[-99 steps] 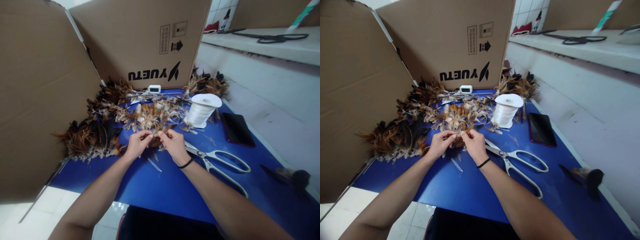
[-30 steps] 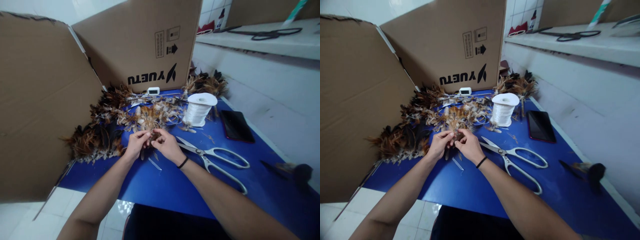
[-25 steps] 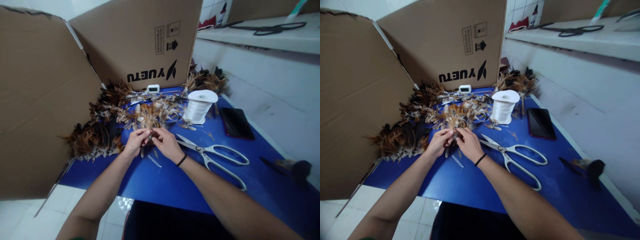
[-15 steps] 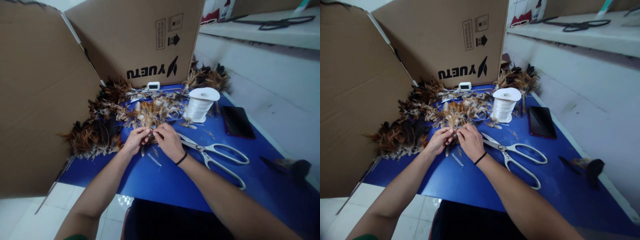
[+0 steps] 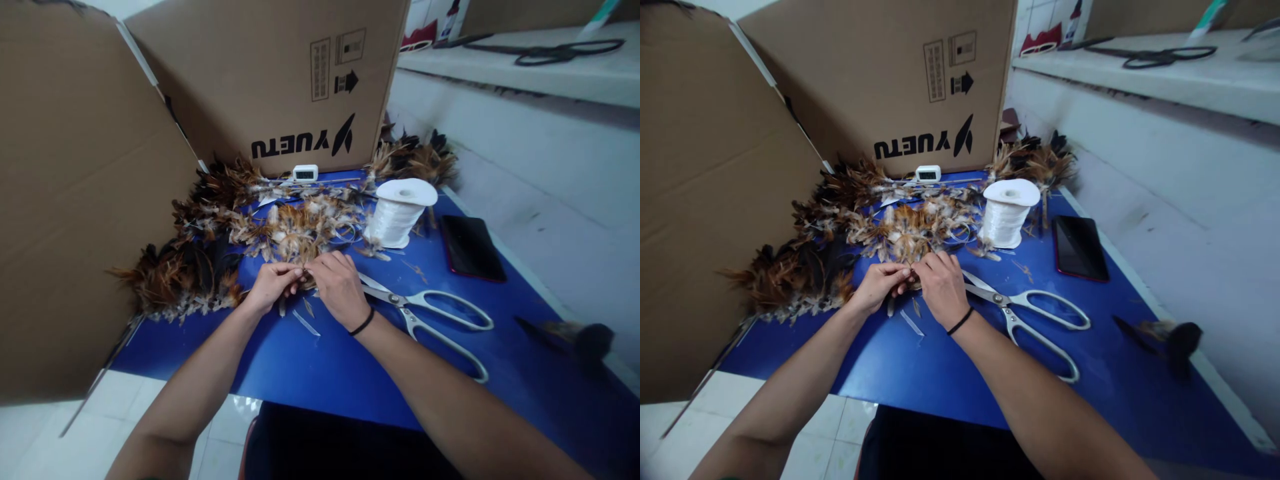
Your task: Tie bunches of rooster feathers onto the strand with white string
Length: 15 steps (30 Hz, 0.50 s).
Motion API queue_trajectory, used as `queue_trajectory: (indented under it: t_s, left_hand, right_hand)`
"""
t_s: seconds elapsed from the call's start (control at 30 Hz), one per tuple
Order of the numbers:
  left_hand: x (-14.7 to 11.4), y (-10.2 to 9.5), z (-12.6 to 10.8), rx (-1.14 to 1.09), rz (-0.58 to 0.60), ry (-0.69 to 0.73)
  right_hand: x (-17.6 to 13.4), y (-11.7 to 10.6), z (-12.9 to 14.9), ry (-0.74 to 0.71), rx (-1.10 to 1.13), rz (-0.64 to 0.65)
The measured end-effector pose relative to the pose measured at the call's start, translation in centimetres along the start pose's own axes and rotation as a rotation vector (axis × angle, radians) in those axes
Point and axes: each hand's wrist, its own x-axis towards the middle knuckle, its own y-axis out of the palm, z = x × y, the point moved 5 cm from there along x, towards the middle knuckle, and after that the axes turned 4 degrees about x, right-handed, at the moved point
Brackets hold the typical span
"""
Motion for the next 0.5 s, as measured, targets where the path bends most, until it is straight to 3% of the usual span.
queue_trajectory:
  t_s: [0.2, 0.5]
  left_hand:
    - [0.0, -0.1, 0.1, 0.02, 0.057, -0.009]
    - [0.0, -0.7, 0.1, -0.32, -0.014, -0.069]
  right_hand:
    - [0.1, -0.3, -0.3, 0.029, 0.022, -0.038]
    - [0.3, -1.6, -1.6, 0.177, 0.282, -0.267]
